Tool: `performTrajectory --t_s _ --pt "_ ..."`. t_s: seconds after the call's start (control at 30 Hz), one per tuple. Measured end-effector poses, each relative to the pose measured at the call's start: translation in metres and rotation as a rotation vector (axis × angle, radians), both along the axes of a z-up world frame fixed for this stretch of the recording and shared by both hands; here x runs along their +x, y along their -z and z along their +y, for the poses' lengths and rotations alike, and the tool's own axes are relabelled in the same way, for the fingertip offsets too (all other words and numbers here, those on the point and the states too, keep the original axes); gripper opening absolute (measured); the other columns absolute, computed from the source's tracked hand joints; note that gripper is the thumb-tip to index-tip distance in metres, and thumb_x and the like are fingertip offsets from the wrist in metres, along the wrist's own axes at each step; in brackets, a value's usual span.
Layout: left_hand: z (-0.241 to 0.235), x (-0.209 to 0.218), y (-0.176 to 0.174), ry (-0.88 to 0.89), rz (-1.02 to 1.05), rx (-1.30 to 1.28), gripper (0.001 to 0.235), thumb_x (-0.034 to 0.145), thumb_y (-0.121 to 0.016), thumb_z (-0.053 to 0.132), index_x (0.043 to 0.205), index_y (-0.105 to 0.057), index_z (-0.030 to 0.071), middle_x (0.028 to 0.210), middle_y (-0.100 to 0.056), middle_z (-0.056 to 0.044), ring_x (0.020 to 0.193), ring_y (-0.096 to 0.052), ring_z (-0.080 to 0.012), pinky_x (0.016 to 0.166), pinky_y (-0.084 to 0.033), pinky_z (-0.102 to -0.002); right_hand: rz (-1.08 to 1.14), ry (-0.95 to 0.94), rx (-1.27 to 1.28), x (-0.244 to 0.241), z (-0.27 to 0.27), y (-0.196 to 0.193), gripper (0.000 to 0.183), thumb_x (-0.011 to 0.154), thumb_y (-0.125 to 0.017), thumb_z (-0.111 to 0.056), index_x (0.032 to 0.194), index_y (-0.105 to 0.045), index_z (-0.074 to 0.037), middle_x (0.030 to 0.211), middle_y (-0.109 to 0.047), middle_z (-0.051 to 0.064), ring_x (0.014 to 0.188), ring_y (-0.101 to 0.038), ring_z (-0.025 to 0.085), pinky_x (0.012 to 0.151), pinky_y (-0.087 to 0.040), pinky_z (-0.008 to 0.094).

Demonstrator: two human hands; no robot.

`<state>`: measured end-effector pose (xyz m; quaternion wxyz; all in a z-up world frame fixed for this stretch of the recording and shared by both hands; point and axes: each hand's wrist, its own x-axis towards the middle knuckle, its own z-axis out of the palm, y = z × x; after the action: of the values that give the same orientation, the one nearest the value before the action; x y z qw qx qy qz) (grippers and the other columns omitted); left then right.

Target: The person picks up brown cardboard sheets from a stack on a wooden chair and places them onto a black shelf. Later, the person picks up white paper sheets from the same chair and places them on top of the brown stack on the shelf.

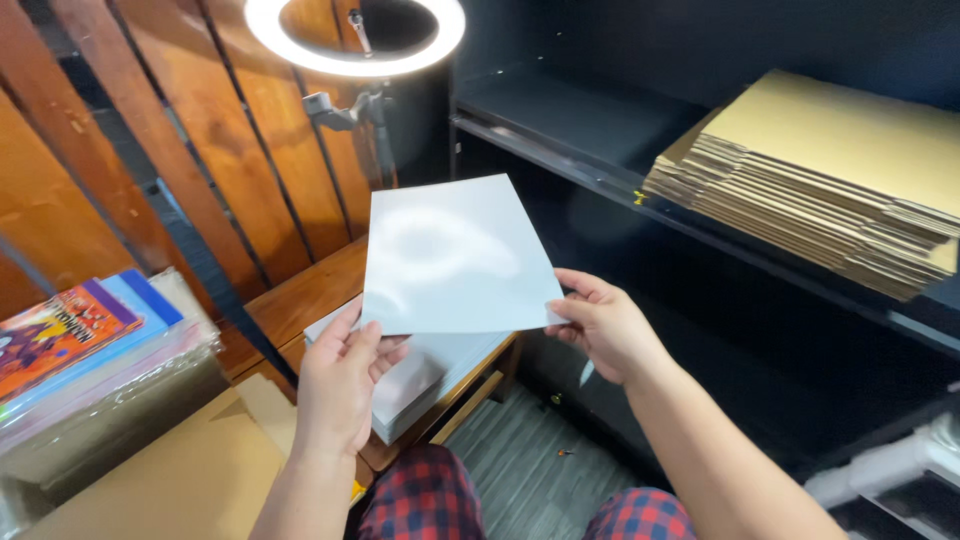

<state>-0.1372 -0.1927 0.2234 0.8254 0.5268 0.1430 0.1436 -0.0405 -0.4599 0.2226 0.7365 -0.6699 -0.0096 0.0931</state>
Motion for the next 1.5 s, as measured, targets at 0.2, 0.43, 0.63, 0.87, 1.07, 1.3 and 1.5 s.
performTrajectory --t_s 0.2,0.43,0.63,0.87,1.07,1.3,1.5 --pt "-0.029 0.023 -0.042 0.091 -0.214 0.018 0.048 0.103 -0.054 0.005 0.150 -0.048 -0.006 0.117 -0.069 -0.025 0.097 -0.076 -0.0310 0.086 -0.066 -0.040 -0.203 0.183 0.090 -0.001 -0.047 -0.039 0.057 0.089 -0.066 0.007 0.145 -0.056 0.003 0.079 -0.067 0.014 0.064 -0.074 0.025 0.058 -0.064 0.027" --pt "-0.076 0.069 -0.089 0.213 -0.297 0.011 0.044 0.102 -0.057 0.007 0.144 -0.052 -0.007 0.123 -0.068 -0.025 0.103 -0.076 -0.0320 0.087 -0.067 -0.039 -0.316 0.309 0.138 -0.011 -0.103 -0.098 0.055 0.089 -0.066 0.007 0.143 -0.058 0.001 0.080 -0.069 0.013 0.062 -0.074 0.021 0.055 -0.063 0.023" --pt "-0.132 0.107 -0.132 0.339 -0.355 0.189 0.040 0.100 -0.061 0.009 0.139 -0.060 -0.003 0.125 -0.071 -0.020 0.108 -0.077 -0.0312 0.090 -0.067 -0.040 -0.422 0.426 0.098 -0.001 -0.174 -0.119 0.049 0.089 -0.065 0.006 0.137 -0.061 -0.002 0.081 -0.070 0.012 0.061 -0.074 0.018 0.055 -0.064 0.023" --pt "-0.199 0.165 -0.155 0.459 -0.307 0.244 0.040 0.093 -0.071 0.018 0.133 -0.070 0.010 0.125 -0.075 -0.007 0.115 -0.076 -0.0194 0.117 -0.036 -0.045 -0.464 0.640 -0.036 -0.007 -0.227 -0.141 0.050 0.088 -0.065 0.006 0.135 -0.066 -0.007 0.091 -0.073 0.009 0.065 -0.073 0.011 0.055 -0.062 0.018" --pt "-0.253 0.213 -0.155 0.492 -0.298 0.217 0.041 0.091 -0.078 0.021 0.131 -0.072 0.014 0.137 -0.067 -0.014 0.131 -0.065 -0.0271 0.124 -0.022 -0.054 -0.406 0.839 -0.170 -0.011 -0.246 -0.154 0.053 0.084 -0.071 0.001 0.135 -0.070 -0.016 0.109 -0.068 0.007 0.077 -0.062 0.007 0.064 -0.058 0.016" --pt "-0.285 0.244 -0.151 0.535 -0.295 0.294 0.038 0.093 -0.076 0.021 0.131 -0.072 0.013 0.148 -0.058 -0.021 0.148 -0.039 -0.0416 0.122 -0.014 -0.068 -0.411 0.907 -0.077 0.000 -0.260 -0.152 0.054 0.079 -0.072 0.007 0.131 -0.070 -0.005 0.099 -0.064 0.010 0.075 -0.060 0.008 0.060 -0.056 0.014" --pt "-0.303 0.272 -0.137 0.505 -0.276 0.383 0.033 0.092 -0.077 0.020 0.125 -0.075 0.014 0.142 -0.064 -0.016 0.147 -0.042 -0.0377 0.122 -0.018 -0.067 -0.356 0.928 -0.089 0.019 -0.276 -0.145 0.053 0.080 -0.073 0.005 0.131 -0.071 -0.008 0.105 -0.069 0.011 0.079 -0.065 0.011 0.060 -0.055 0.017"
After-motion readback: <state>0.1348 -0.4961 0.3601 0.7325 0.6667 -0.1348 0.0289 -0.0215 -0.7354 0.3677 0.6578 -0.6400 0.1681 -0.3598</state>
